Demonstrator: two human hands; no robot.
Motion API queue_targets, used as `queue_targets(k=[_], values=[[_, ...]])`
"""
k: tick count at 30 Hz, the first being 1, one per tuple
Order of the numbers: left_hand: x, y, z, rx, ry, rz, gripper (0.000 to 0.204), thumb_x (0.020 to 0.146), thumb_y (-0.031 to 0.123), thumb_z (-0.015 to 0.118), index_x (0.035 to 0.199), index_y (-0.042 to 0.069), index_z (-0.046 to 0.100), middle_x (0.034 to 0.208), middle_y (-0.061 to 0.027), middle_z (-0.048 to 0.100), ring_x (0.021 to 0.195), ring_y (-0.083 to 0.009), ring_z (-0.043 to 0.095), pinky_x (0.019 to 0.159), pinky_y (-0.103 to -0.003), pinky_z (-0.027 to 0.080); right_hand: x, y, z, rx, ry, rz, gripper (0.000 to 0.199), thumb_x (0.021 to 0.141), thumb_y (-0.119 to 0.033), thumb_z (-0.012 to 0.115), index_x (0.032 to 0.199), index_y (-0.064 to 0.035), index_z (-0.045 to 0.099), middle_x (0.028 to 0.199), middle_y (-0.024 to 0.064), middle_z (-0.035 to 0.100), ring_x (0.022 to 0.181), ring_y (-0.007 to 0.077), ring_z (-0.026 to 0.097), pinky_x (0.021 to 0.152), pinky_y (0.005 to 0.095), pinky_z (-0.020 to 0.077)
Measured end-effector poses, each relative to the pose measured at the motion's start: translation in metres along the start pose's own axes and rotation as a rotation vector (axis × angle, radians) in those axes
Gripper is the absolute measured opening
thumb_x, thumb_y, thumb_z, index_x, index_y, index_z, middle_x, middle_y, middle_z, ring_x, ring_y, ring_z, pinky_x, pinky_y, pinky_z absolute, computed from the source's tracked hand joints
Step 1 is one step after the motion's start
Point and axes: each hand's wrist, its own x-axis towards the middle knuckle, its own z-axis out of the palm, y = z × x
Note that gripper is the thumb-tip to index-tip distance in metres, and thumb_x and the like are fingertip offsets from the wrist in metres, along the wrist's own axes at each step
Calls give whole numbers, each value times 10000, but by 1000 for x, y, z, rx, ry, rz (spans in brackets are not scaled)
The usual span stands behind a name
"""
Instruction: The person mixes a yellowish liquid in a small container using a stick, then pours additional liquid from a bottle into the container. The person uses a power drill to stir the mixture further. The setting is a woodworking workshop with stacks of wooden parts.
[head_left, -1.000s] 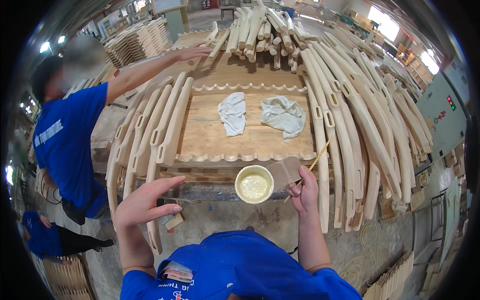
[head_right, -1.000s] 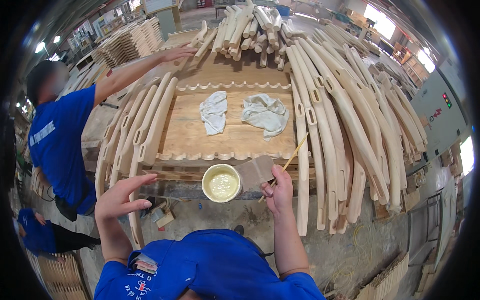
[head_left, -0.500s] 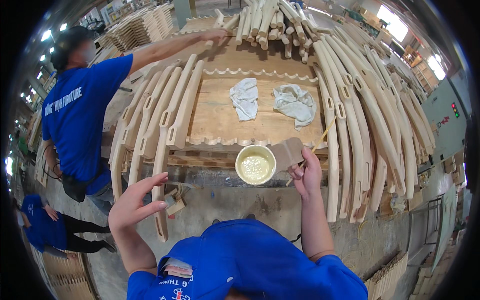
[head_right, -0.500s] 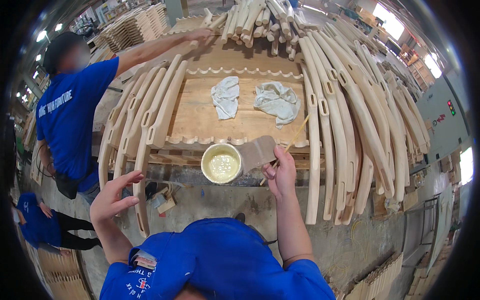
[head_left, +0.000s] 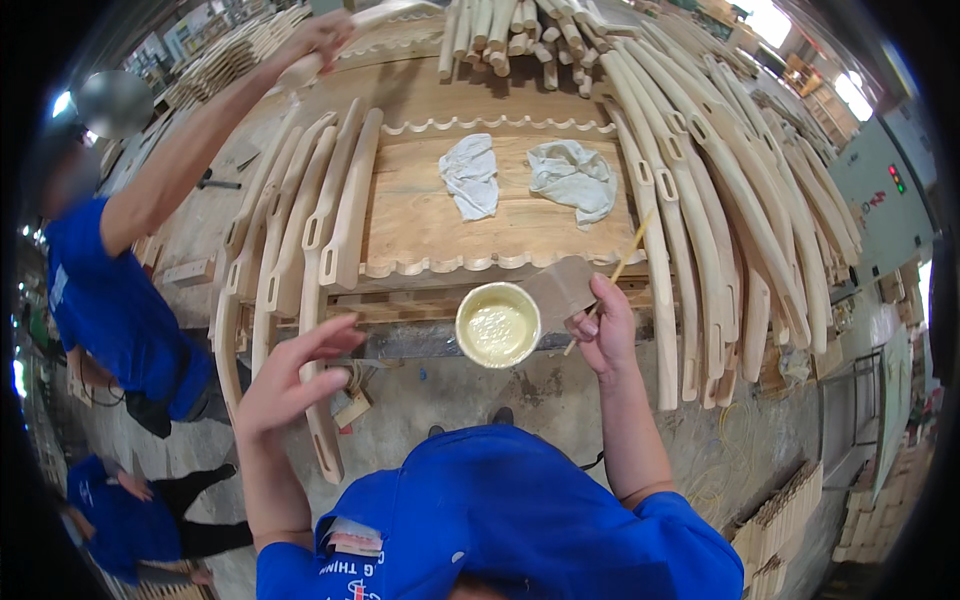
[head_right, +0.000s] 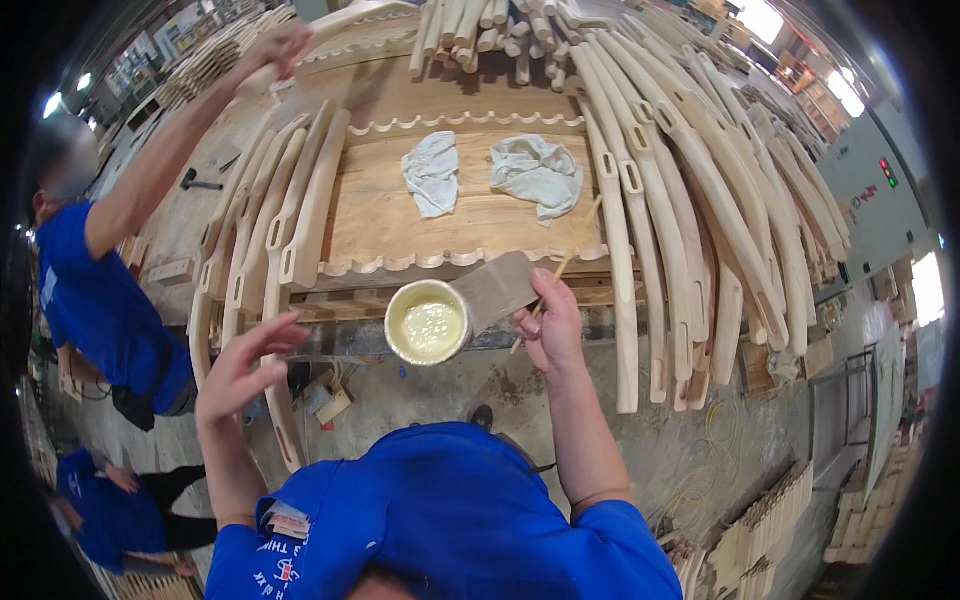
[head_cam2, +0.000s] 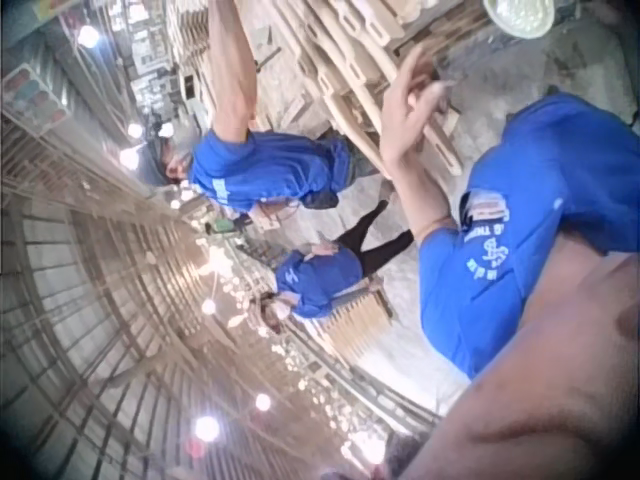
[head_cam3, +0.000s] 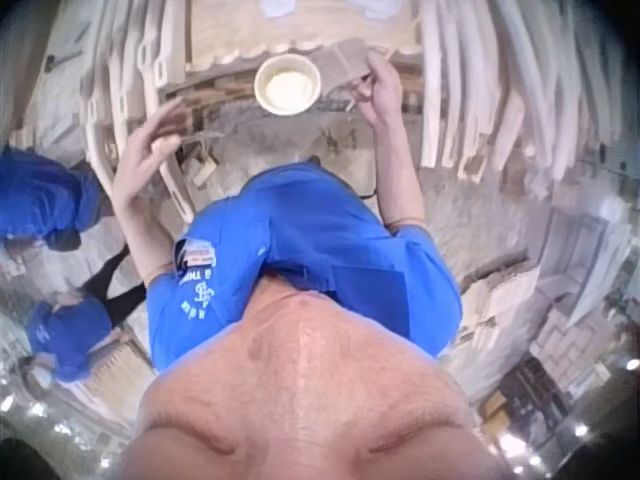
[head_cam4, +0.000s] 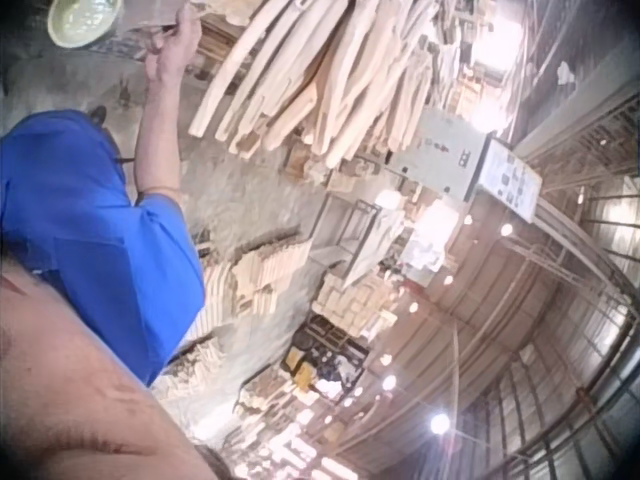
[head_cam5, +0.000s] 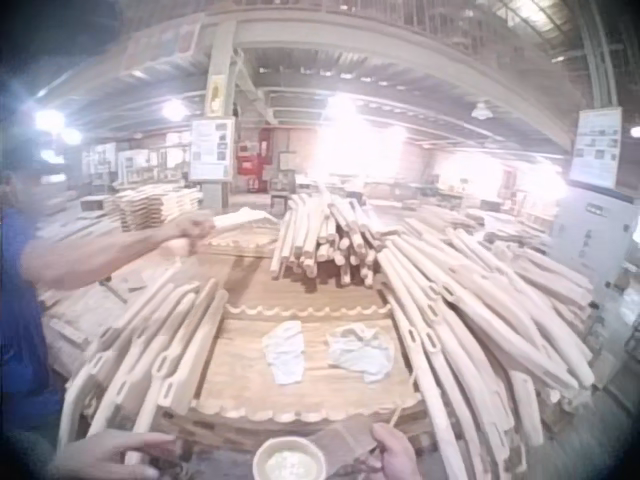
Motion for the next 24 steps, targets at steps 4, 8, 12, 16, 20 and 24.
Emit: queue_targets(k=[4,8,12,16,20,24], values=[[69,-25,37,-629,-159,-179,548,923,393,414,1327,30,337,1202,-141,520,1059,-228,536,893,-350,445,-2,8,28,-64,-129,91,146,896,-200,498,836,-70,528,657,13,560,390,35,395,352,163,288],[112,-20,85,-1112,-613,-337,541,927,399,385,1315,25,329,1196,-174,514,1034,-278,559,824,-401,495,4,15,40,-145,-237,168,170,902,-219,494,866,-62,549,644,2,552,397,30,372,360,163,285],[115,-21,101,-1179,-491,-361,500,931,367,378,1278,8,349,1164,-192,527,989,-321,581,807,-429,510,9,7,34,-338,-207,105,223,922,-237,461,928,-39,564,640,1,546,437,39,395,372,170,285],[128,-9,88,-1163,72,-239,462,952,330,327,1218,-45,378,1120,-179,550,961,-266,595,801,-380,519,-1,-32,18,-622,-193,0,281,937,-247,432,1000,-11,570,642,0,529,483,48,405,417,187,308],[145,6,84,-1184,497,157,357,966,286,313,1156,-4,397,1053,-143,561,917,-219,589,785,-357,512,-30,-82,31,-1123,-233,-170,259,926,-234,441,969,-12,569,643,-14,507,518,44,429,476,194,340],[141,28,91,-1124,664,345,333,967,279,317,1128,-2,396,1059,-137,549,921,-200,577,782,-337,507,-57,-117,54,-1432,-267,-347,215,886,-194,482,882,0,573,619,40,525,582,105,515,555,243,407]])
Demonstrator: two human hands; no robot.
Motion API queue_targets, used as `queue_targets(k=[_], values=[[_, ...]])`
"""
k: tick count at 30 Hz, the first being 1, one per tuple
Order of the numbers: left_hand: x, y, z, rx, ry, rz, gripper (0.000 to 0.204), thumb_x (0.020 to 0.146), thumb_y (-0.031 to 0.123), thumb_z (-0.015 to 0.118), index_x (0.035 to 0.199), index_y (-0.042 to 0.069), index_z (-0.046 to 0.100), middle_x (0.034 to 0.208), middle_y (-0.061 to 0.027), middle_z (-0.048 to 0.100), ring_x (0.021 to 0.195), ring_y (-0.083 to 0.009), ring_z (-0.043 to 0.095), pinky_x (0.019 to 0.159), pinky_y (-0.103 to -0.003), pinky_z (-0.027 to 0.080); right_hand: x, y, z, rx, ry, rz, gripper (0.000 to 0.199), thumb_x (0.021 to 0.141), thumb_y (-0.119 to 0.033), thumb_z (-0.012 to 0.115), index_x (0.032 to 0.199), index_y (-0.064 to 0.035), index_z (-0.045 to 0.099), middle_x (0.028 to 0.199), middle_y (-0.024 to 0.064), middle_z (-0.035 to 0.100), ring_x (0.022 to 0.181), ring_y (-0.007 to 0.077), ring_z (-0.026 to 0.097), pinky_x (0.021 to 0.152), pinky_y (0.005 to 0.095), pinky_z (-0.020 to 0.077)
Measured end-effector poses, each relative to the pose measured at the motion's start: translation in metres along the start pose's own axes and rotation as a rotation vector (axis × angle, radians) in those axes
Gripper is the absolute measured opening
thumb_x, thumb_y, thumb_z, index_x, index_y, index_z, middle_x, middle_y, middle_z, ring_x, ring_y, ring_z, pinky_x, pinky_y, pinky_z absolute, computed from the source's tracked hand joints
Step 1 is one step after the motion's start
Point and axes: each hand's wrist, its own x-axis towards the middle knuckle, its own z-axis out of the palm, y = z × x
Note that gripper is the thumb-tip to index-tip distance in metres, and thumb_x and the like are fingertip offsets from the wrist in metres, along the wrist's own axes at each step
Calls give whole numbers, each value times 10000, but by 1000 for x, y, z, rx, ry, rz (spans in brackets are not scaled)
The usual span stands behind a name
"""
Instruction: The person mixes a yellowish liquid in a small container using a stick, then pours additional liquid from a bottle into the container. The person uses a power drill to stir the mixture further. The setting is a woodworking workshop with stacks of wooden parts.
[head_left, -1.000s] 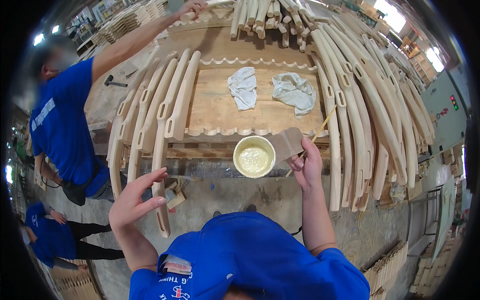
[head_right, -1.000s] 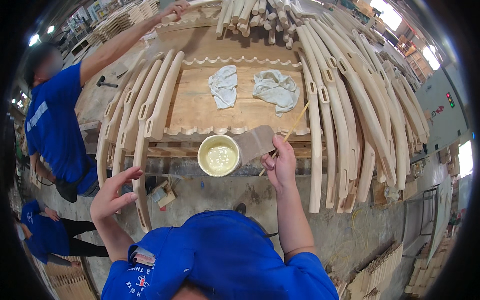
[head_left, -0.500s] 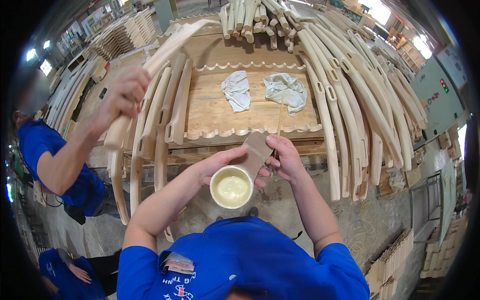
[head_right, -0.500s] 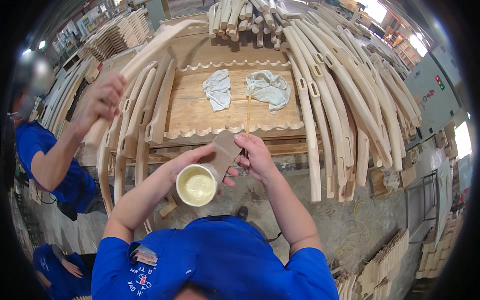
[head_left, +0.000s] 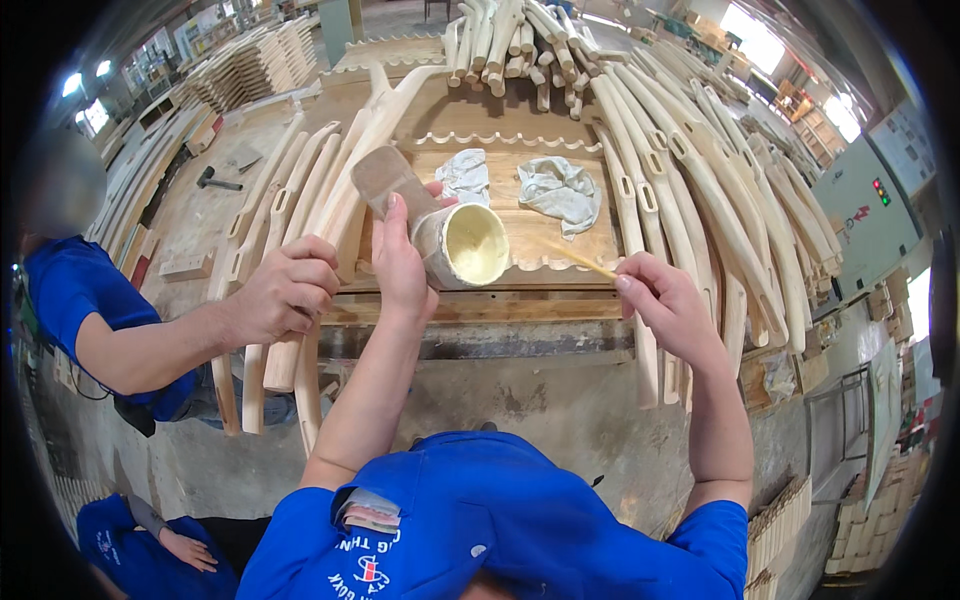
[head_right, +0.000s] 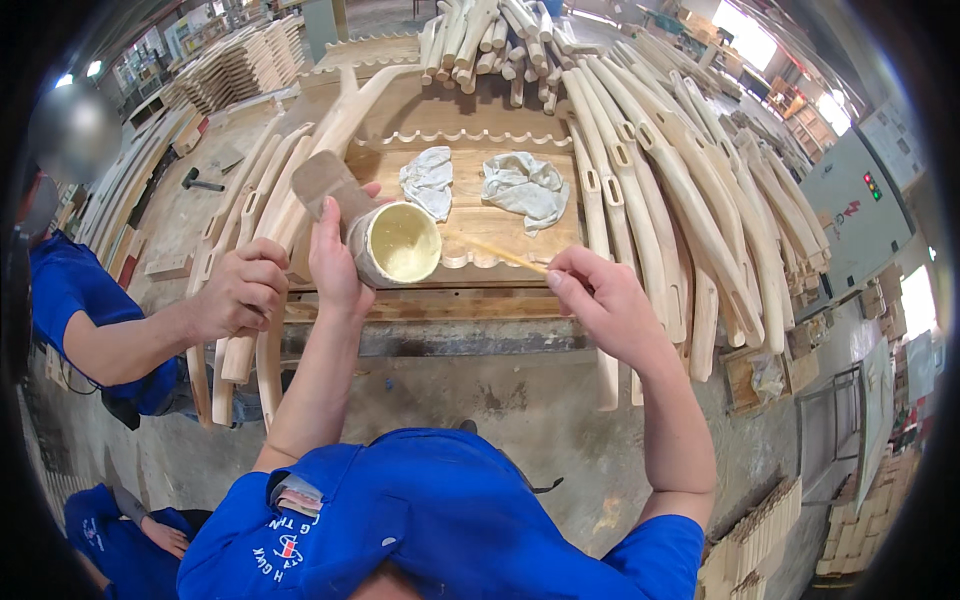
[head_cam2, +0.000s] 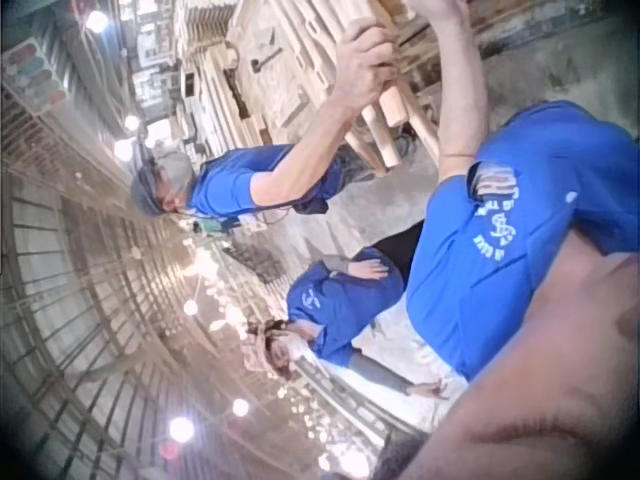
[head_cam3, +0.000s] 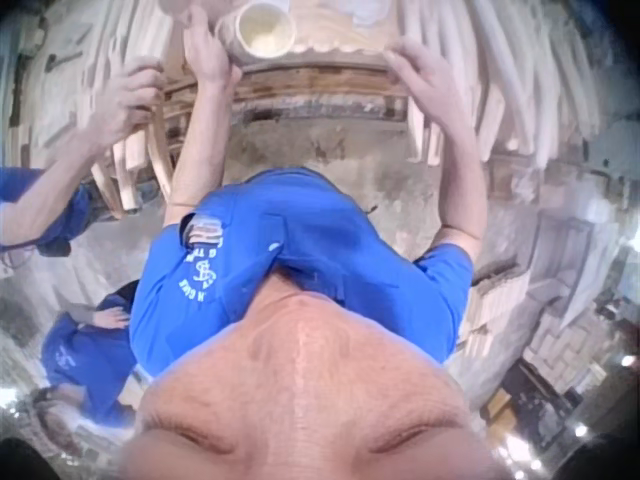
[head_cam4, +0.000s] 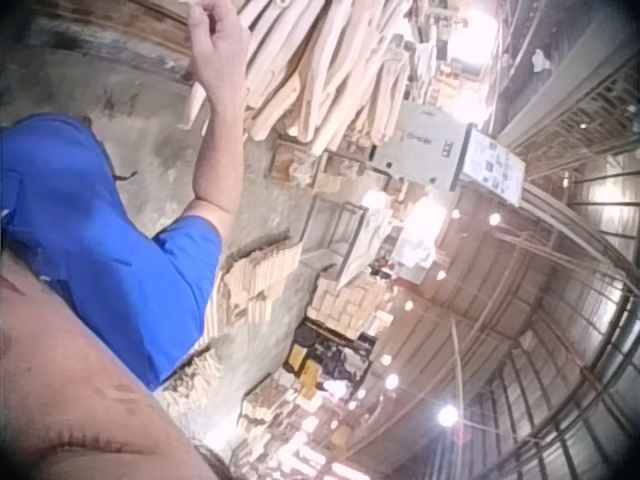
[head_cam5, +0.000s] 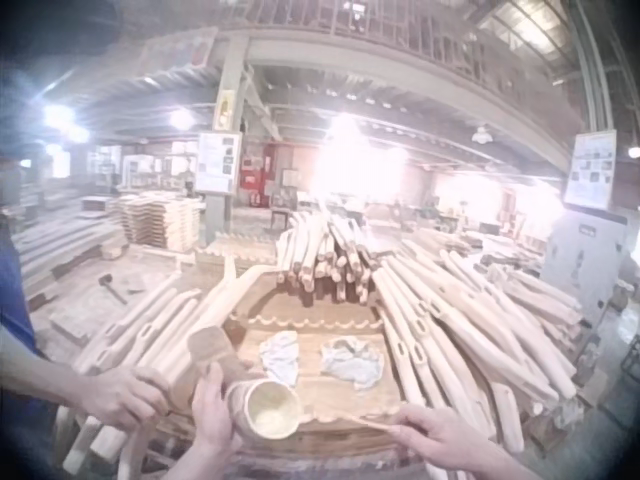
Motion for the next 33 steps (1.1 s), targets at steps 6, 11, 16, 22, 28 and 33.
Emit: queue_targets(k=[6,11,16,22,28,33], values=[[-17,-8,6,125,36,195,389,970,291,298,1164,-33,389,1127,-163,527,948,-242,574,811,-372,499,13,-7,2,-509,-12,-341,156,854,-157,525,880,-17,589,725,120,602,652,236,589,588,321,451],[-37,-1,5,153,59,156,364,969,300,311,1175,5,364,1083,-138,529,927,-200,561,785,-337,496,23,-21,7,-678,90,-520,88,834,-133,537,817,-53,569,702,89,578,662,247,585,582,356,449],[-55,7,-2,242,105,90,376,969,332,307,1172,19,353,1055,-121,523,918,-187,556,767,-332,500,23,-25,19,-929,277,-750,77,753,-112,581,713,-98,517,621,40,510,600,209,561,543,348,449],[-80,33,-31,225,31,-66,409,970,370,269,1161,20,357,1032,-121,528,882,-193,573,737,-328,508,2,-38,37,-950,182,-734,125,741,-145,610,676,-105,510,609,23,500,575,186,555,498,319,446],[-112,45,-51,320,155,-15,411,977,350,248,1061,14,469,911,-91,566,805,-169,588,710,-298,504,-21,-53,67,-967,234,-834,195,732,-217,647,639,-114,509,617,5,488,603,160,525,519,300,423],[-129,51,-62,331,192,68,404,981,321,231,1176,18,413,1019,-96,529,901,-168,561,765,-327,501,-28,-68,77,-1048,300,-914,199,666,-203,671,683,-119,491,667,-11,488,626,152,511,539,295,394]])
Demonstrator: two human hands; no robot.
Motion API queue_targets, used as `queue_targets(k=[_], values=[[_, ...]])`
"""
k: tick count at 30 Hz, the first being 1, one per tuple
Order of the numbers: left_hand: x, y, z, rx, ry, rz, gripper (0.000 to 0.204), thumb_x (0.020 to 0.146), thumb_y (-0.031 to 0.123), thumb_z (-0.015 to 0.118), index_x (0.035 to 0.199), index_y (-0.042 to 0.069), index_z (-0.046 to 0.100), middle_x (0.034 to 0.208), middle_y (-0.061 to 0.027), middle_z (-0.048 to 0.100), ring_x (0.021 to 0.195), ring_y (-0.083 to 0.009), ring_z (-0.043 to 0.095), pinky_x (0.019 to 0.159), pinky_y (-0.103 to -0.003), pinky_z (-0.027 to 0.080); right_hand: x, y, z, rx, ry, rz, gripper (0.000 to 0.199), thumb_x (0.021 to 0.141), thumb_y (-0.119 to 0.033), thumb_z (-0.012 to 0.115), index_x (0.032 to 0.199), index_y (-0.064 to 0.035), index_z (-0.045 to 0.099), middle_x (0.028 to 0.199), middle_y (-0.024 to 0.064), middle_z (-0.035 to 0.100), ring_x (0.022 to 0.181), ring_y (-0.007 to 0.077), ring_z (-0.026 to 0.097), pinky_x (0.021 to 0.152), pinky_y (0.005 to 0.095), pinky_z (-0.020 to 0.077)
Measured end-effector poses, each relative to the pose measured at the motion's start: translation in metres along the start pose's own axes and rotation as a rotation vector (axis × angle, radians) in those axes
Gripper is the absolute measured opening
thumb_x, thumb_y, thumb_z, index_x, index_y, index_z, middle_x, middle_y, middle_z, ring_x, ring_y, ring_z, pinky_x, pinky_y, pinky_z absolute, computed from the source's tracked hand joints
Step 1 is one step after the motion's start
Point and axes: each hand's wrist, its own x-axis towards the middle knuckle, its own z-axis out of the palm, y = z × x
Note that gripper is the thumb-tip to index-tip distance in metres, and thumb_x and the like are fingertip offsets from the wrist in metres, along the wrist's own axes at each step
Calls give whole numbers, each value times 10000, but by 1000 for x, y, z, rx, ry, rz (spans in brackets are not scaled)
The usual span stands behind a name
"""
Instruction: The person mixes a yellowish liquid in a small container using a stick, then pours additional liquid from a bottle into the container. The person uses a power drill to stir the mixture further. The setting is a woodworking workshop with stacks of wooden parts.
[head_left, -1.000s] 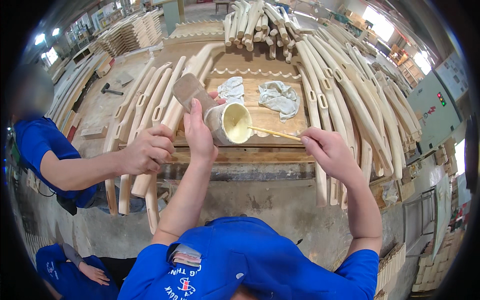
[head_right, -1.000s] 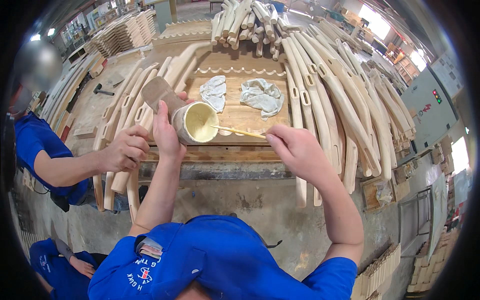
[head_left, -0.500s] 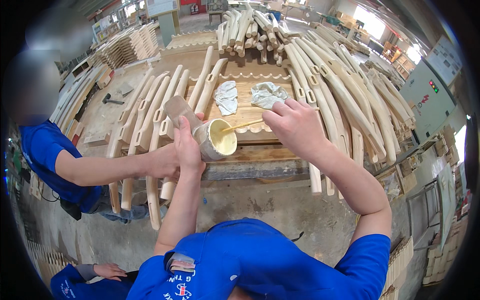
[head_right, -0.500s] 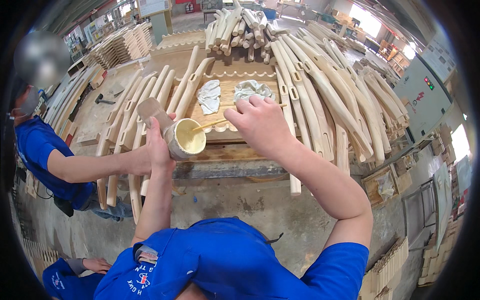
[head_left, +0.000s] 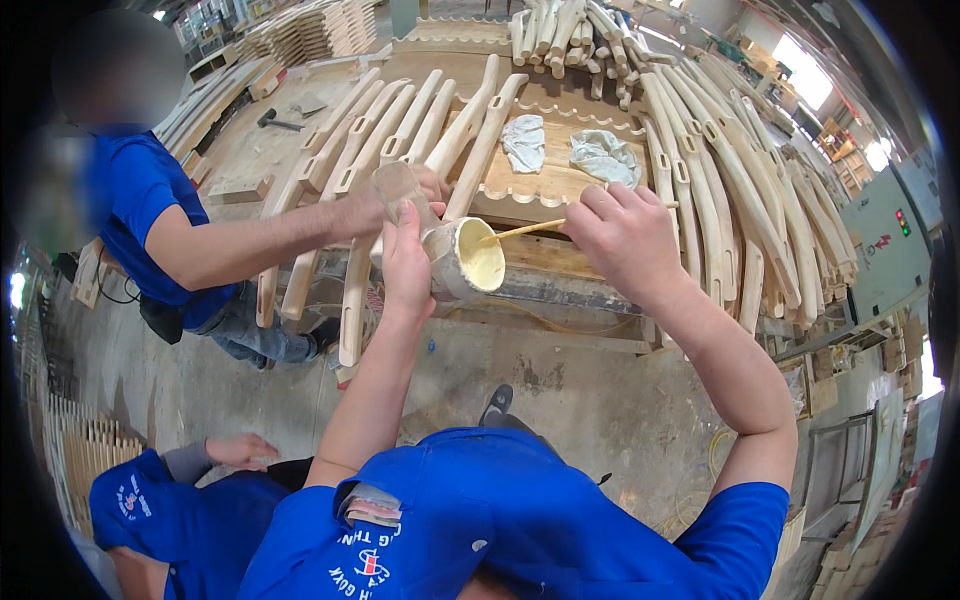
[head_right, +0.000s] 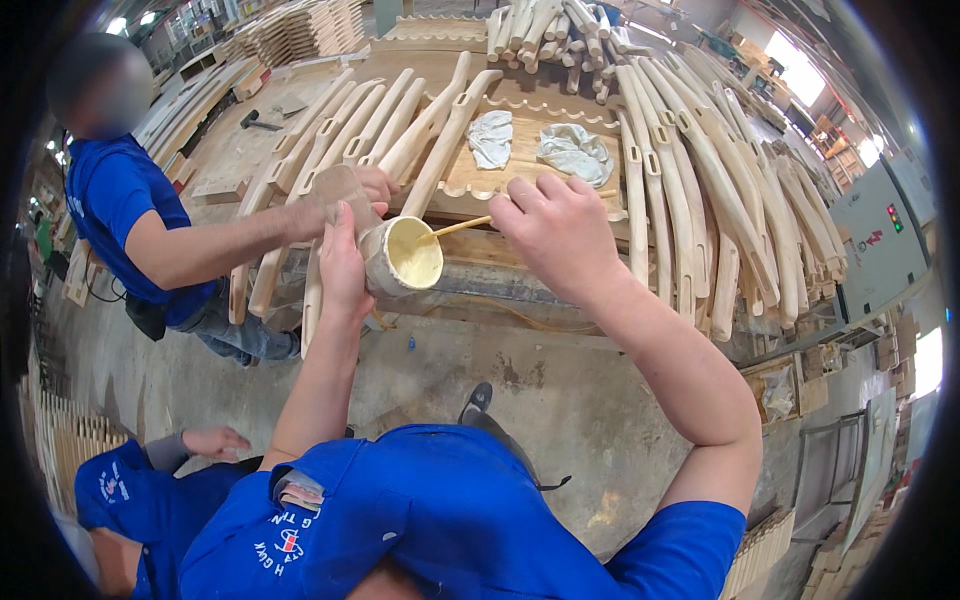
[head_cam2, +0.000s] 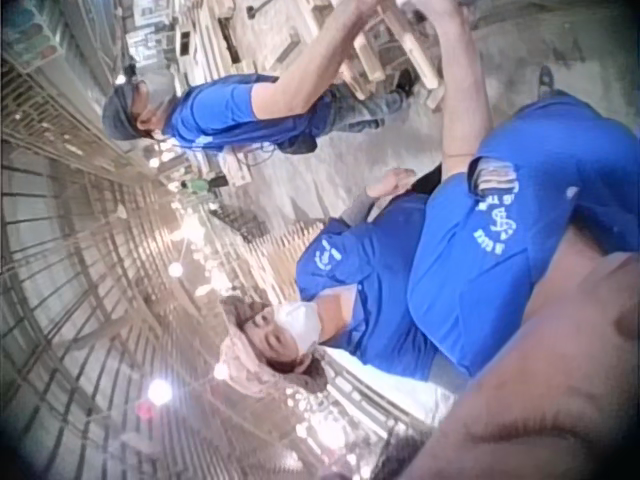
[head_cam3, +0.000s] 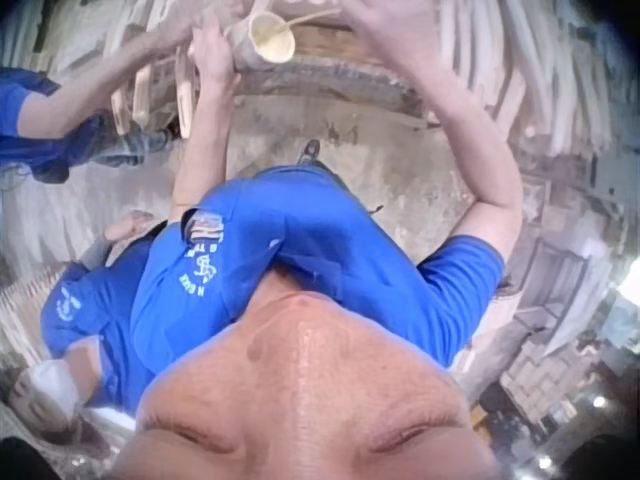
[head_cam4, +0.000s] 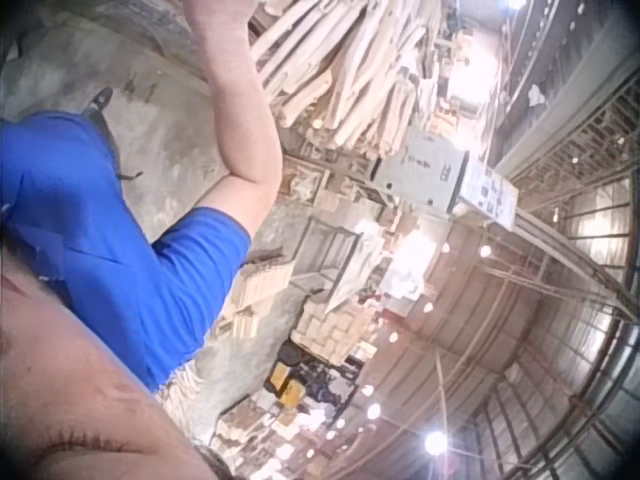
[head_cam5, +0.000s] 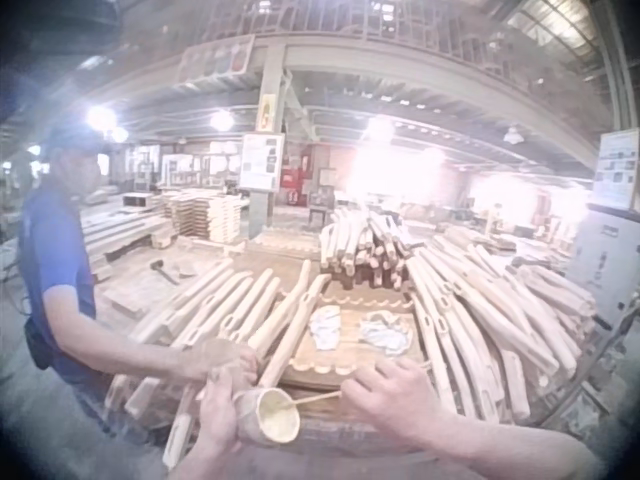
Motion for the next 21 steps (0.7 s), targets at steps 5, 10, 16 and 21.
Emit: queue_targets(k=[5,10,16,21], values=[[2,14,-17,-237,-35,-23,422,976,334,228,1211,14,371,1042,-114,520,935,-191,555,820,-349,495,9,26,13,62,117,154,149,717,-150,646,711,-110,503,708,8,517,653,185,531,573,310,414],[-5,41,-12,-447,-135,-137,580,955,432,162,1166,-55,395,1043,-204,546,948,-269,593,811,-404,518,-10,119,108,609,173,821,80,784,-124,609,822,-67,567,733,59,539,647,180,555,532,302,456],[10,83,-32,-420,-32,39,605,931,506,244,1256,11,372,1094,-205,568,934,-286,605,800,-394,510,20,145,244,1276,1,1330,192,804,-167,606,947,-40,589,753,76,583,590,121,549,473,258,455],[8,90,-36,-411,48,94,609,919,534,256,1295,68,365,1091,-224,567,931,-338,599,805,-442,502,26,170,339,740,102,1199,240,778,-149,597,992,-55,541,807,159,606,739,303,597,658,400,463]])
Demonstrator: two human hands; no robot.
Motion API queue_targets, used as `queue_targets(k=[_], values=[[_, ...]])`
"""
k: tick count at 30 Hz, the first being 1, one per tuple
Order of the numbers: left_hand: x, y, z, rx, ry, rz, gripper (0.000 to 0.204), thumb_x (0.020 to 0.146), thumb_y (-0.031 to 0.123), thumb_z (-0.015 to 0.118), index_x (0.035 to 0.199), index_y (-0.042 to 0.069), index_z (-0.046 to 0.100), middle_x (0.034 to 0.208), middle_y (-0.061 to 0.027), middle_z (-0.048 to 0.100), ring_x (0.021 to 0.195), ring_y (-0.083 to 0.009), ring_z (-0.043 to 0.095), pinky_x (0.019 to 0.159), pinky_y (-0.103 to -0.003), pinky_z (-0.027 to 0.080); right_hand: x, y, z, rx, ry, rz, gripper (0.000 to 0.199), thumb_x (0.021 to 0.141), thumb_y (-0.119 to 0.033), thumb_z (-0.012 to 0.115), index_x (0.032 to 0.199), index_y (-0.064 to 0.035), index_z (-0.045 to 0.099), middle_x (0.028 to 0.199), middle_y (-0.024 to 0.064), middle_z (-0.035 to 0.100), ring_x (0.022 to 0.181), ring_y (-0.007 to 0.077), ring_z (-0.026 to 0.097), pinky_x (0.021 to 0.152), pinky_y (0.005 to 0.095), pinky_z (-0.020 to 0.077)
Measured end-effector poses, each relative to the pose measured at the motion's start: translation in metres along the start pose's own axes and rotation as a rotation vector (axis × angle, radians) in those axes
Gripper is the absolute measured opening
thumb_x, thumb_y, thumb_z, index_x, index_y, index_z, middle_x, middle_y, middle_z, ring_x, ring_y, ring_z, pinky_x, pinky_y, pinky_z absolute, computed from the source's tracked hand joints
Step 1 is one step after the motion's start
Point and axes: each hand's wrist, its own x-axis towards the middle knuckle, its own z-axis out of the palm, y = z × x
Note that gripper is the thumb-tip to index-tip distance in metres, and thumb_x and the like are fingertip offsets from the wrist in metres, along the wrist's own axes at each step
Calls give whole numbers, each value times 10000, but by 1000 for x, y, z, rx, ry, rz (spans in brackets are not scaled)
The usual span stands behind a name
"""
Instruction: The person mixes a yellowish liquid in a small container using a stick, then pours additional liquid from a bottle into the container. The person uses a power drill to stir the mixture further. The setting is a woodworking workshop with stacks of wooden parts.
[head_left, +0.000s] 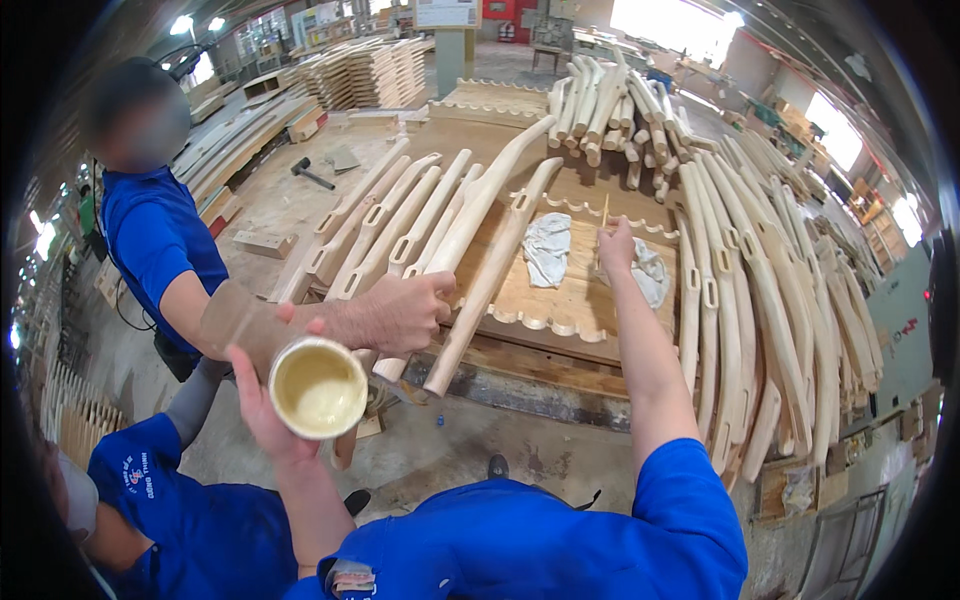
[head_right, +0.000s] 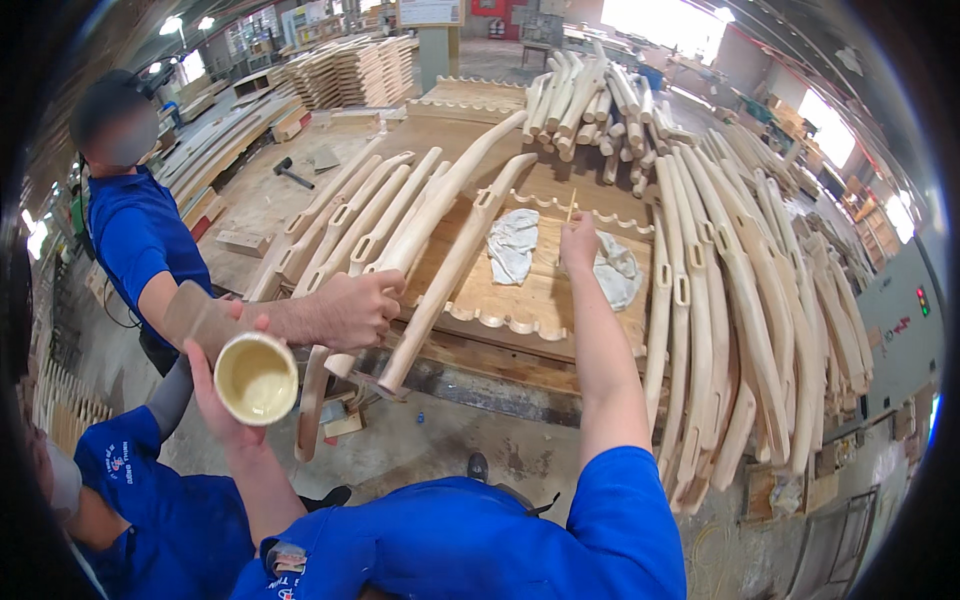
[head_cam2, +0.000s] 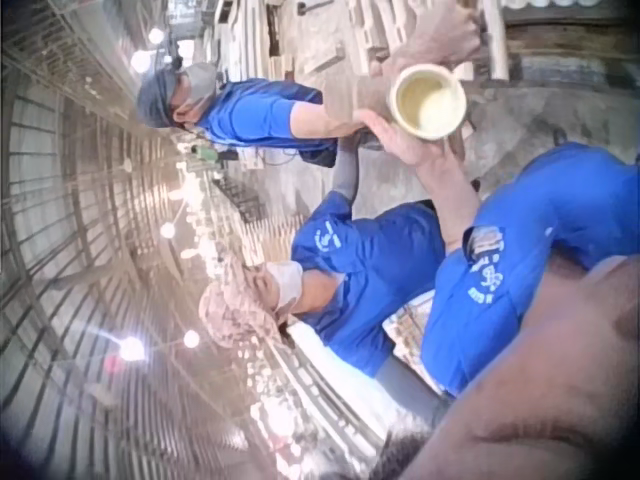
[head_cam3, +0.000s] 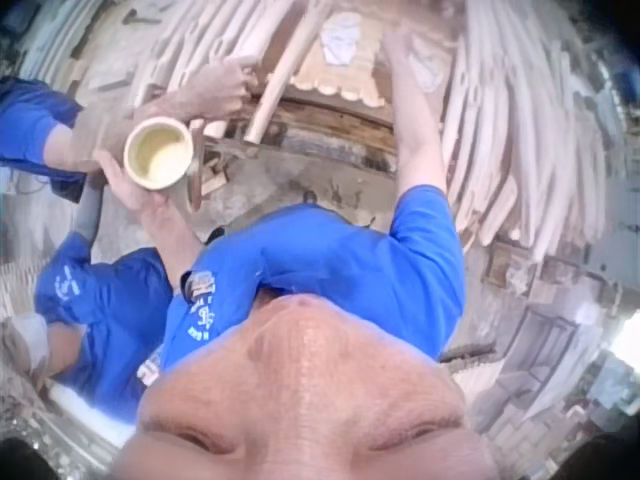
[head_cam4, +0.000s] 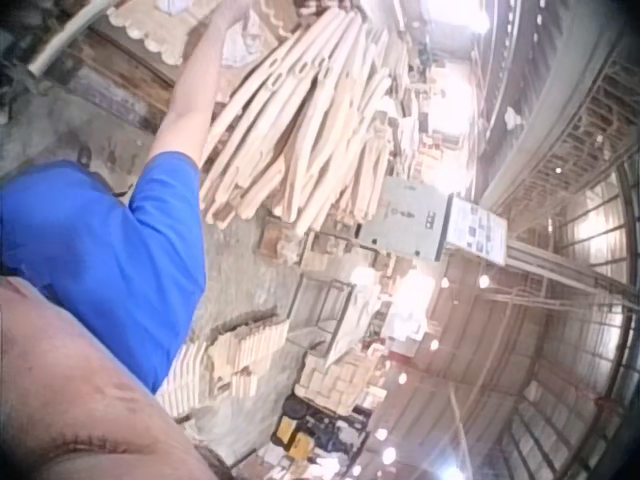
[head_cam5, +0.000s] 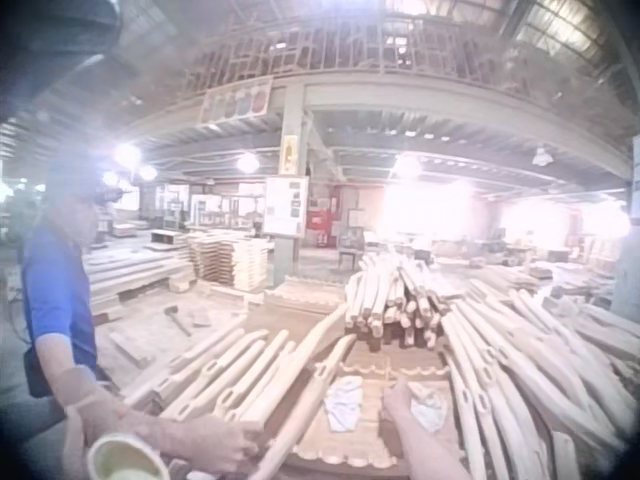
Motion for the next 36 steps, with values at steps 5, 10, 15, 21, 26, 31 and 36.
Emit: queue_targets(k=[5,10,15,21,26,31,36], values=[[-13,2,-5,94,131,86,652,914,548,248,1295,27,342,1053,-243,579,877,-337,617,754,-433,521,21,14,42,-210,-27,47,249,791,-173,556,1011,-72,500,838,168,606,855,356,577,737,435,441],[-16,-2,-8,148,252,148,639,921,520,270,1274,-5,364,1021,-261,585,834,-318,629,719,-408,535,15,23,61,-327,-8,-78,248,791,-207,535,993,-66,513,877,179,604,896,343,571,761,433,434],[-10,-8,-16,82,218,53,558,937,425,332,1215,-53,406,998,-268,591,836,-311,633,689,-400,548,24,23,30,-205,-82,-199,251,752,-227,563,924,-45,580,807,136,621,781,312,593,711,397,454],[-3,-31,-20,103,131,31,367,938,266,421,1163,-24,404,1050,-196,574,871,-295,627,714,-408,555,-34,-79,-8,273,-630,-127,212,795,-112,539,989,-51,599,657,1,548,587,68,502,519,217,394],[-23,-21,-33,99,75,-75,344,942,207,417,1204,-11,370,1088,-195,558,956,-291,598,785,-407,535,-149,-223,-39,69,-1177,-476,390,811,-111,482,1199,-85,512,643,26,575,541,90,527,502,242,450],[-50,-23,-45,33,2,-158,382,945,211,405,1260,13,321,1116,-195,543,975,-294,586,782,-415,534,-41,-255,-122,-278,-466,-164,616,814,-273,540,1314,-15,291,641,115,617,512,166,570,440,311,459],[-75,-47,-41,41,-26,-277,443,941,225,416,1308,32,263,1110,-191,538,959,-308,591,771,-425,535,-53,-246,-208,-49,-330,-165,529,829,-225,557,1313,-100,382,643,48,573,514,84,525,416,231,417]])
